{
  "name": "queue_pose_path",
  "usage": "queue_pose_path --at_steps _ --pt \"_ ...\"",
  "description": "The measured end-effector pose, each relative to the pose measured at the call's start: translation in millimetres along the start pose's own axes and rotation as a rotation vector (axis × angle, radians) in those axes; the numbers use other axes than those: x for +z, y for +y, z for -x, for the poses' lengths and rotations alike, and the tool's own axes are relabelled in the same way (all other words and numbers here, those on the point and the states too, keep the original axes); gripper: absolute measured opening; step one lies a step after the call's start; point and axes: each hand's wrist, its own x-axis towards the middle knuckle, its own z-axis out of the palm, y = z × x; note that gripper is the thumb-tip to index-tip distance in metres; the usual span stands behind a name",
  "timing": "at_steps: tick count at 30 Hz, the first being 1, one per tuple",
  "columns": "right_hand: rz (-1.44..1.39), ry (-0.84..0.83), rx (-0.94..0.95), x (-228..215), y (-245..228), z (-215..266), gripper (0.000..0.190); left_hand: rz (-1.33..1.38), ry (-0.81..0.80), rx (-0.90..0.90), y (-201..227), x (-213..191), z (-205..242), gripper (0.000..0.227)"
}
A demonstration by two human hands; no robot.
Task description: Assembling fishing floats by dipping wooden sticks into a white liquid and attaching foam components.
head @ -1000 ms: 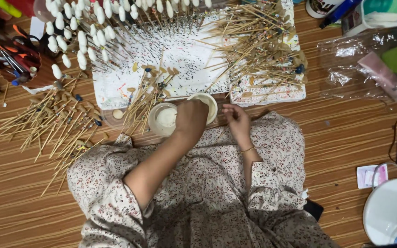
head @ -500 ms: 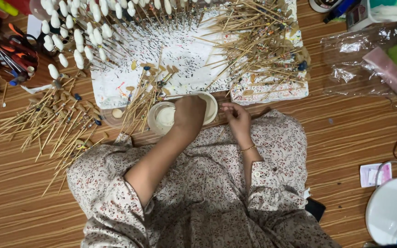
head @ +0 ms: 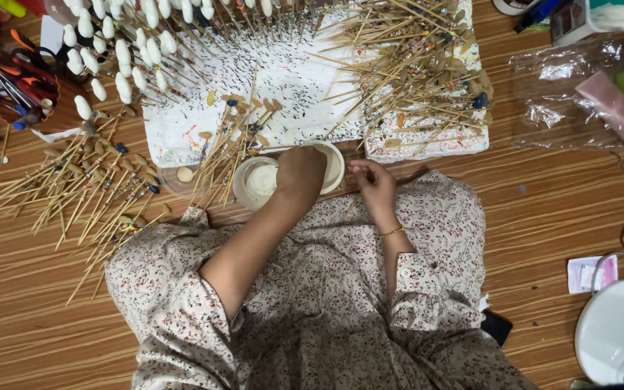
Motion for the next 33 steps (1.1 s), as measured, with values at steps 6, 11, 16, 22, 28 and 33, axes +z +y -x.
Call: queue_pose_path --at_steps 6,11,16,22,28,33 --pt "0.016 0.001 -0.006 -1.5 15.8 -3.3 0.016 -0.036 -0.009 -0.006 3.2 13.3 -3.7 0.017" --pt "0.029 -0.003 -0.01 -1.3 12.2 -3.9 0.016 -0.015 0.011 -0.042 -10.1 -18.5 23.2 0.014" --pt "0.047 0.015 -0.003 -2.3 10.2 -5.1 0.018 0.152 0.089 -0.192 -37.1 -78.9 98.4 0.027" --pt "0.079 0.03 -0.008 4.2 14.5 -3.7 0.015 0.369 0.326 -0.288 -39.6 -55.2 165.0 0.016" --pt "0.124 0.065 -0.057 2.9 21.3 -2.8 0.016 0.407 0.85 -0.229 -31.2 15.7 174.3 0.018" --pt "0.119 0.047 -0.033 3.9 27.1 -2.5 0.016 0.501 0.738 -0.175 -29.6 30.3 160.6 0.012"
